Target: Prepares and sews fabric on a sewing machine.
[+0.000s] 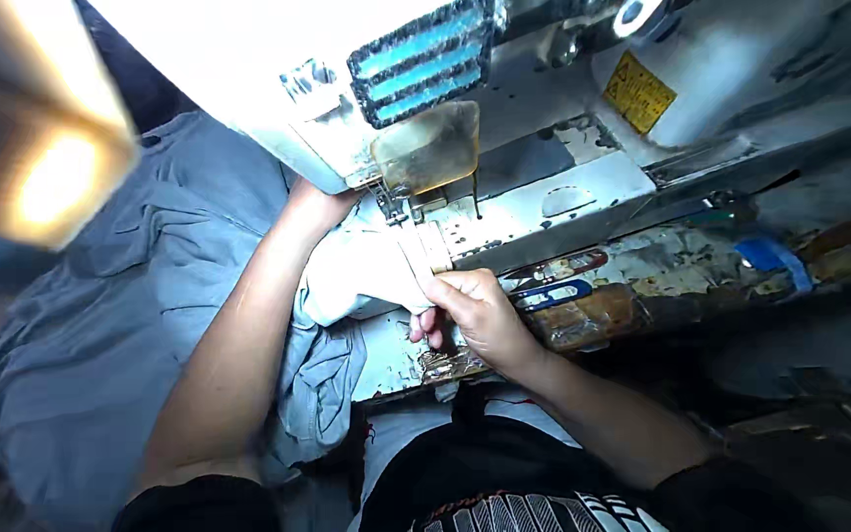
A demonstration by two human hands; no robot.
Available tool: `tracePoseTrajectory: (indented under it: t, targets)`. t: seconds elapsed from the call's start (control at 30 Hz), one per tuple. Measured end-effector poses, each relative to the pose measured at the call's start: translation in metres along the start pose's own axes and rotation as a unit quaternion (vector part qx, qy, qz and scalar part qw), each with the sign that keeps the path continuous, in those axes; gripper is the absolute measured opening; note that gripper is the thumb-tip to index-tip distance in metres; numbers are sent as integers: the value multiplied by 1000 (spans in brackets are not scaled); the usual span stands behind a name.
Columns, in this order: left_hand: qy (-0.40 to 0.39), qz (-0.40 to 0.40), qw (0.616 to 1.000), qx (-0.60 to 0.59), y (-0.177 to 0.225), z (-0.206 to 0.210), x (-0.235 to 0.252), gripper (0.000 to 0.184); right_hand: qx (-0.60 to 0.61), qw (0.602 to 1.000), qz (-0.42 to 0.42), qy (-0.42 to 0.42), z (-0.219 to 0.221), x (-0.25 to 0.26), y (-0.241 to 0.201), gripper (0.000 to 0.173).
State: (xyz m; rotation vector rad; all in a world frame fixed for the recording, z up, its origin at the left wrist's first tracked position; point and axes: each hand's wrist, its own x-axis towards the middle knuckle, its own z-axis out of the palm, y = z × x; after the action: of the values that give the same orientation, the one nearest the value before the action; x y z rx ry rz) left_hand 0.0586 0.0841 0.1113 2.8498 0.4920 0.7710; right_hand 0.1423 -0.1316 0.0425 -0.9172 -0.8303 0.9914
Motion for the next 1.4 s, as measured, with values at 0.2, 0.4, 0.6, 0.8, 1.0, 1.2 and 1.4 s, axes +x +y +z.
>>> tracePoseTrajectory:
  t: [0.2, 0.4, 0.6, 0.8, 1.0, 1.2, 1.4]
  targets:
    - [-106, -176, 977, 55, 24, -25, 15, 61, -105, 994, -13, -41, -6, -1, -5, 44]
    - [11, 21, 999, -24, 54, -49, -60, 23, -209, 943, -258, 27, -26, -26, -24, 16]
    - [155, 63, 977, -135, 55, -33, -63, 8, -212, 963, -166, -6, -9, 5, -27, 52]
    - [253, 90, 937, -222, 71, -57, -70, 7, -268, 938, -219, 20, -6, 9, -22, 16]
    - [237, 115, 940, -215, 81, -55, -80, 8, -321, 900, -295, 16, -6, 7, -18, 7]
    - [159, 51, 966, -199, 89, -71, -90, 7, -319, 849, -419, 42, -7, 8, -17, 9]
    - [176, 61, 964, -188, 99, -68, -91, 7, -337, 879, -337, 9, -7, 3, -13, 13]
